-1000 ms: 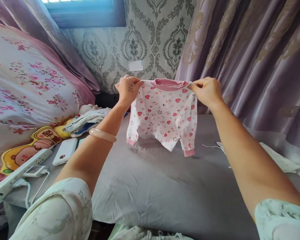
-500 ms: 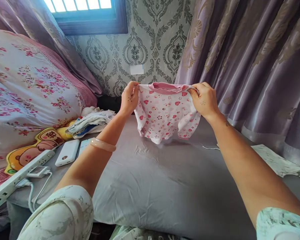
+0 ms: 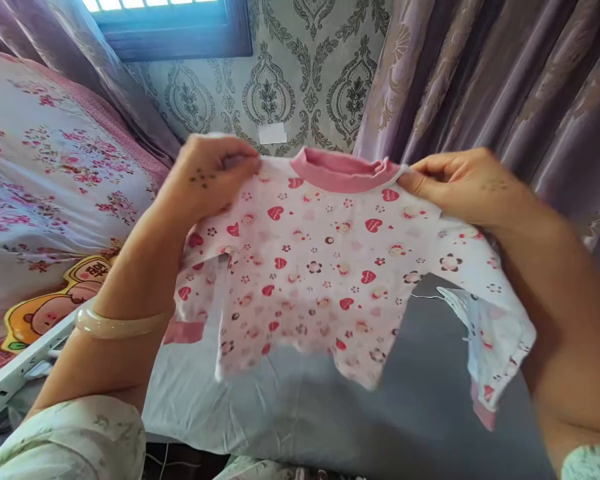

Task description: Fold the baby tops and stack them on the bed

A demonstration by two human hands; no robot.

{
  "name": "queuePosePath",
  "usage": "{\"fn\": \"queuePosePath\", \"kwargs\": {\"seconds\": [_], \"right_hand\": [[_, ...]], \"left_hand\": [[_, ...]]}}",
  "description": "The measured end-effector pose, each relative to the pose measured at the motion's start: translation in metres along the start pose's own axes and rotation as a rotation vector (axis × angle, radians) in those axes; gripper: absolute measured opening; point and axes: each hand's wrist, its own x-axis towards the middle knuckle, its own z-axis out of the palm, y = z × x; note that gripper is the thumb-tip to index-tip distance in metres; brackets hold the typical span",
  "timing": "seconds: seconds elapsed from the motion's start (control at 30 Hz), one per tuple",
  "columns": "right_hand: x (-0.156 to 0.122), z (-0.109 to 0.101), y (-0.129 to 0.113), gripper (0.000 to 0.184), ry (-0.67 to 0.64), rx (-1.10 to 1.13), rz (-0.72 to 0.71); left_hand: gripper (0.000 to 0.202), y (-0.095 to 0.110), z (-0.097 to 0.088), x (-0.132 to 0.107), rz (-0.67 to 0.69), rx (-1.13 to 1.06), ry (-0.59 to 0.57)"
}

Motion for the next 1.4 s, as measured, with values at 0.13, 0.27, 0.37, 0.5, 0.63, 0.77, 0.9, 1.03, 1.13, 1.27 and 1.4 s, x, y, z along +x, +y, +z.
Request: {"fn": "queuePosePath", "kwargs": {"seconds": [0.13, 0.27, 0.37, 0.5, 0.63, 0.77, 0.9, 1.03, 1.13, 1.27, 1.4], "right_hand": [[0.011, 0.045, 0.049, 0.049, -0.375, -0.035, 0.141], [0.003, 0.11, 0.11, 0.041, -0.498, -0.195, 0.164], [-0.013, 0.15, 0.148, 0.035, -0.529, -0.322, 0.211], [-0.032, 0.183, 0.177, 0.032, -0.504, -0.522, 0.198], [-0.041, 0.199, 0.188, 0.034, -0.507, -0.639, 0.132], [-0.038, 0.208, 0.195, 0.034, -0.508, -0.701, 0.075], [-0.027, 0.216, 0.205, 0.034, -0.519, -0.721, 0.047], [-0.011, 0.224, 0.215, 0.035, -0.531, -0.734, 0.036], [0.003, 0.23, 0.22, 0.034, -0.547, -0.733, 0.037], [0.019, 0.237, 0.227, 0.035, -0.555, -0.73, 0.036], [0.029, 0.242, 0.233, 0.035, -0.559, -0.708, 0.056]], "left_hand": [[0.025, -0.055, 0.065, 0.007, -0.089, 0.018, -0.397], [0.027, -0.114, 0.157, -0.004, -0.161, 0.04, -0.585], [0.025, -0.14, 0.213, -0.021, -0.099, 0.158, -0.547], [0.03, -0.16, 0.256, -0.044, -0.046, 0.303, -0.421], [0.032, -0.177, 0.274, -0.057, -0.024, 0.366, -0.357], [0.034, -0.192, 0.277, -0.057, 0.068, 0.4, -0.342], [0.038, -0.204, 0.274, -0.047, 0.19, 0.437, -0.339], [0.04, -0.215, 0.273, -0.031, 0.314, 0.477, -0.351], [0.041, -0.224, 0.275, -0.018, 0.35, 0.509, -0.371], [0.04, -0.234, 0.283, -0.003, 0.327, 0.519, -0.384], [0.041, -0.238, 0.291, 0.006, 0.255, 0.536, -0.424]]}}
